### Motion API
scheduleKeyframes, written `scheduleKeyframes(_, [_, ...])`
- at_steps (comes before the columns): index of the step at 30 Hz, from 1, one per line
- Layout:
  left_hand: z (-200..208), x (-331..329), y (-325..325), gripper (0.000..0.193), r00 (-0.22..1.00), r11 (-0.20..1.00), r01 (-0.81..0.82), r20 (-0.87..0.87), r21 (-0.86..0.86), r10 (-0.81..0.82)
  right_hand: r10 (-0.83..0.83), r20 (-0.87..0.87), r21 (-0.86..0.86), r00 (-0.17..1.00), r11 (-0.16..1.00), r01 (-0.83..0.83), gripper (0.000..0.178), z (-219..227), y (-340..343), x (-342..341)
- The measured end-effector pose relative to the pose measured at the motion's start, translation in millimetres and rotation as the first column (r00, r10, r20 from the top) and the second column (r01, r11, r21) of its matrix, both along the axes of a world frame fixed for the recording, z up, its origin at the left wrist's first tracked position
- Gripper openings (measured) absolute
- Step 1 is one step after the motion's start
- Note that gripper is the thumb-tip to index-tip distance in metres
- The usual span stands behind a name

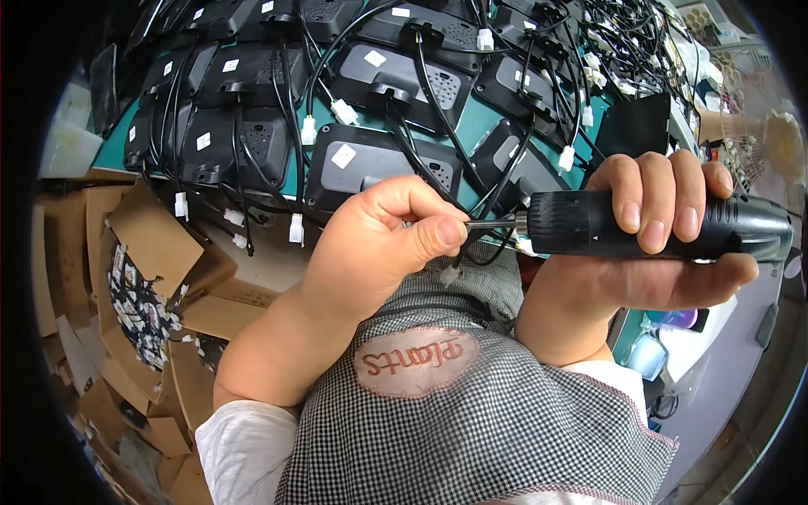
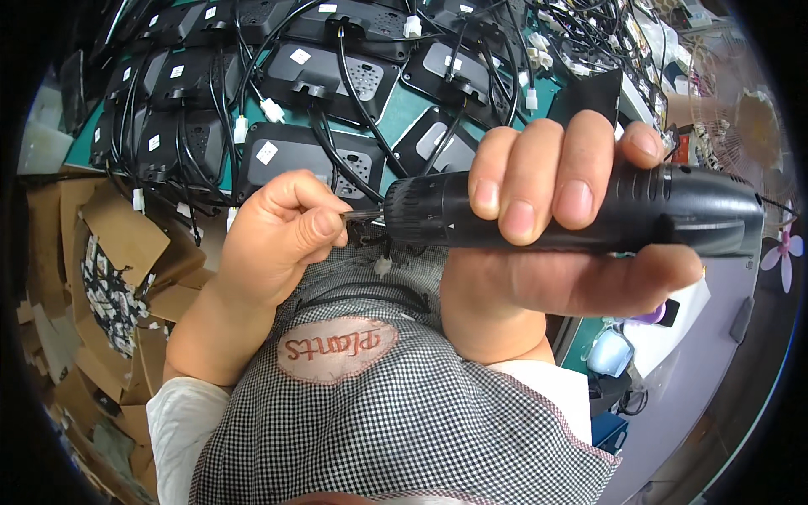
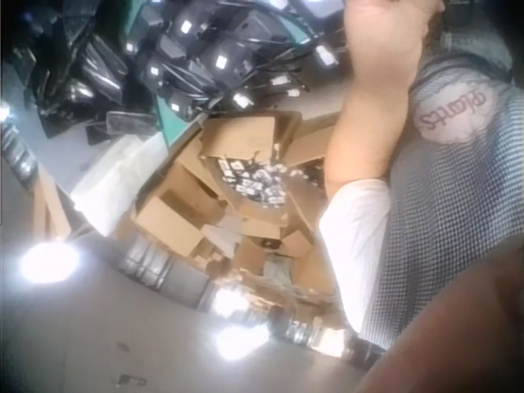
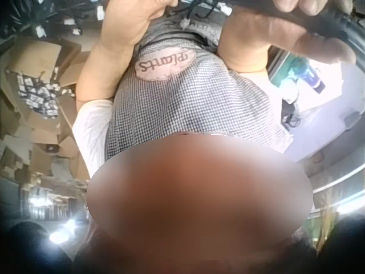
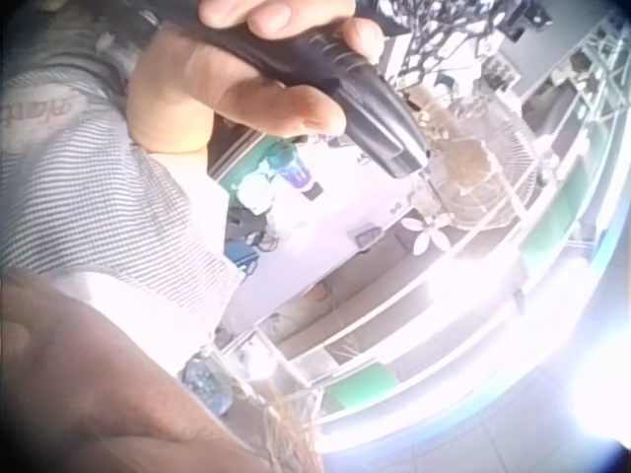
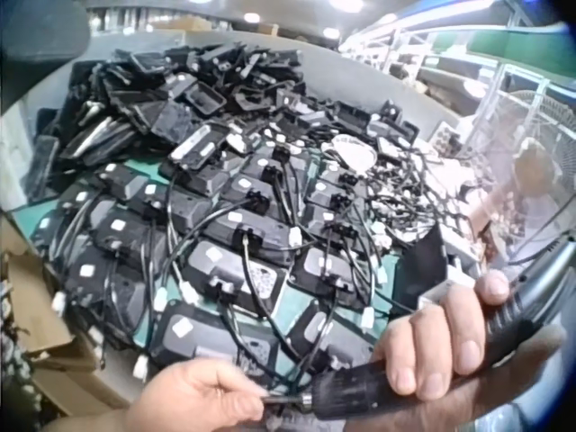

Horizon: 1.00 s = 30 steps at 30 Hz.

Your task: The person uses a handheld electric screwdriver to fasten screws into small black electronic devices on a green workbench. They repeatedly pick up screws from a pile, align them with the screwdriver bit, and drive them into the devices. The person handles multiple units, moving them slightly to access different screw holes.

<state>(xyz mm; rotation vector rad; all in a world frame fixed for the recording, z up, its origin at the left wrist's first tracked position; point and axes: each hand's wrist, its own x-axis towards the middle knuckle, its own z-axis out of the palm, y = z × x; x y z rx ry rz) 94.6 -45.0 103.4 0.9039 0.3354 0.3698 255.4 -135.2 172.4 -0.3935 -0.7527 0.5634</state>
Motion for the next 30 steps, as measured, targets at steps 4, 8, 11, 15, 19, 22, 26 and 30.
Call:
scheduleKeyframes(4, [11, 2, -4, 0.028, 0.996, 0.997, 0.011, -0.089, 0.081, -0.004, 0.047, -0.024, 0.007, 0.999, 0.999, -0.047, 0.048, -2, -1, 4])
scheduleKeyframes(8, [12, -1, -1, 0.031, 0.987, 0.989, 0.115, -0.123, 0.092, -0.104, 0.111, -0.033, 0.023, 0.993, 0.994, -0.110, 0.048, -4, -1, 8])
scheduleKeyframes(11, [11, 1, -1, 0.032, 0.991, 0.971, 0.124, -0.068, 0.207, -0.112, 0.171, -0.058, 0.024, 0.984, 0.985, -0.170, 0.048, -4, -3, 13])
scheduleKeyframes(15, [12, 8, 4, 0.027, 0.999, 0.613, -0.024, 0.036, 0.790, -0.008, 0.194, -0.076, 0.020, 0.978, 0.981, -0.193, 0.047, -2, -4, 17])
scheduleKeyframes(19, [32, 9, 16, 0.023, 0.981, 0.475, 0.152, -0.189, 0.867, 0.031, 0.129, -0.020, -0.021, 0.991, 0.991, -0.129, 0.049, -6, -6, 21])
scheduleKeyframes(22, [31, 22, 41, 0.024, 0.963, 0.354, 0.098, -0.179, 0.930, 0.203, 0.008, 0.075, -0.020, 0.997, 1.000, -0.007, 0.052, -6, -11, 30])
scheduleKeyframes(26, [25, 46, 63, 0.019, 0.875, -0.001, 0.442, -0.431, 0.897, 0.223, -0.057, 0.189, -0.026, 0.980, 0.998, 0.063, 0.057, -18, -11, 46])
scheduleKeyframes(30, [9, 67, 63, 0.019, 0.813, -0.067, 0.568, -0.545, 0.821, 0.205, -0.118, 0.239, -0.047, 0.964, 0.990, 0.133, 0.054, -36, -2, 45])
